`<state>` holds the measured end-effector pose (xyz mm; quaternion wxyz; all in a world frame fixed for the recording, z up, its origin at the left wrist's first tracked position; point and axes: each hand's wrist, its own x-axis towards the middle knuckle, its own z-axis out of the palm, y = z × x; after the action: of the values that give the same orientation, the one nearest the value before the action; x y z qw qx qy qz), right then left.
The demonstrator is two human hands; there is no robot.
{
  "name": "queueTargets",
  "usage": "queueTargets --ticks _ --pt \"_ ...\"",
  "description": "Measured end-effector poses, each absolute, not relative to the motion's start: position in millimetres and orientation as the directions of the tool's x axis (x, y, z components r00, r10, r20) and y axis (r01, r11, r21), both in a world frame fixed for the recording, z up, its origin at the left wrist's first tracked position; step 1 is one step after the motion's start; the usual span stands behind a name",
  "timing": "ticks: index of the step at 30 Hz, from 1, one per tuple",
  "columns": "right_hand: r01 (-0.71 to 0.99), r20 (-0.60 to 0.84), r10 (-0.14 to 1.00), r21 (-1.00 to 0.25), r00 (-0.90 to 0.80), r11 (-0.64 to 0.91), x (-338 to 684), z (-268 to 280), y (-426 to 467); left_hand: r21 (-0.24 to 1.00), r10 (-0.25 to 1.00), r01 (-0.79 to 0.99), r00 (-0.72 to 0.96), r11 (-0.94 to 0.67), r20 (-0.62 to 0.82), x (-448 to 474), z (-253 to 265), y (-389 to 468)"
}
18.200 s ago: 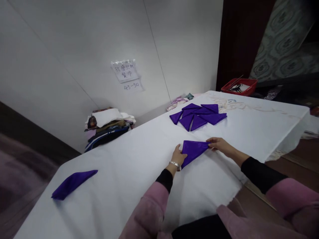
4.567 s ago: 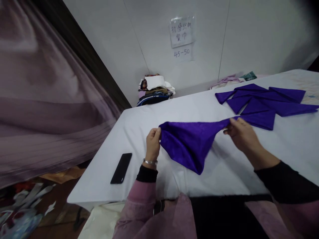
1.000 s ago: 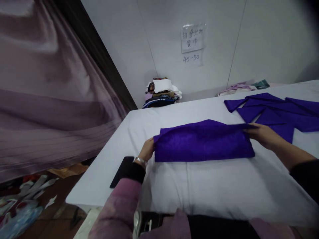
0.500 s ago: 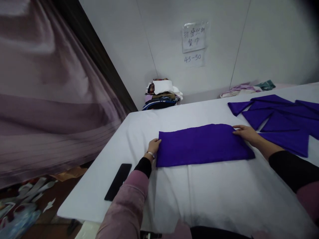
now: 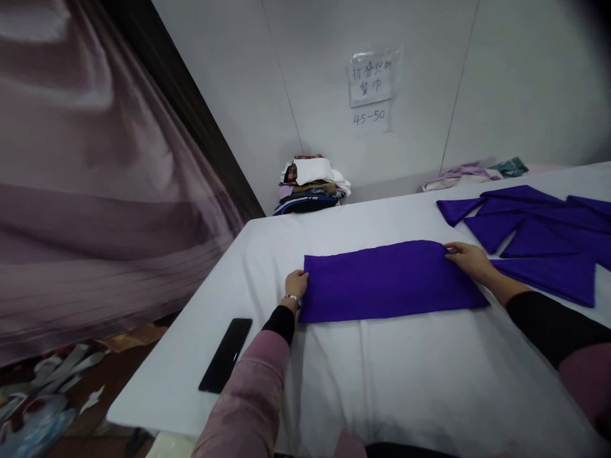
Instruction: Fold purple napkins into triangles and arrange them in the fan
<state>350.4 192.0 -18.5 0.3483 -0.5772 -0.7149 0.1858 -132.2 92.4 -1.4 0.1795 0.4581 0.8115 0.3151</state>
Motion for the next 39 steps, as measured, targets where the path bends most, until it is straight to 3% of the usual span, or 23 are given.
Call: queueTargets --ticks 4,7,12,16,20,25,29,35,39 --pt "0.727 0.18 0.984 -0.675 0.002 0.122 348 -20 195 0.648 0.863 0.657 -0.505 0.387 -0.003 -132 3 92" --pt "0.788 0.166 0.986 -0.611 0.031 0.078 348 -16 191 0.639 0.867 0.669 -0.498 0.381 0.005 -132 9 91" --pt "0.851 0.323 0.94 -0.456 -0.114 0.26 348 -5 143 0.614 0.875 0.712 -0.479 0.341 0.069 -125 19 54" --pt "0.764 0.364 0.817 -0.319 -0.447 0.561 354 -6 82 0.527 0.947 0.85 -0.154 -0.018 0.281 -112 21 -6" --pt "0.678 0.313 0.683 -0.145 -0.66 0.721 368 -21 57 0.349 0.942 0.893 0.191 -0.283 0.275 -105 21 -46" --pt "0.746 0.34 0.716 -0.06 -0.609 0.663 366 -32 77 0.134 0.955 0.957 0.23 -0.257 0.187 -99 20 -39" --pt "0.766 0.323 0.738 -0.057 -0.593 0.64 356 -4 93 0.05 0.958 0.971 0.223 -0.235 0.183 -94 39 -17" --pt "0.823 0.45 0.752 -0.062 -0.481 0.564 372 92 83 0.074 0.863 0.961 0.201 -0.265 0.464 -105 127 -24" --pt "0.858 0.513 0.801 -0.213 -0.31 0.468 384 121 76 0.172 0.841 0.926 0.214 -0.337 0.496 -116 168 -39"
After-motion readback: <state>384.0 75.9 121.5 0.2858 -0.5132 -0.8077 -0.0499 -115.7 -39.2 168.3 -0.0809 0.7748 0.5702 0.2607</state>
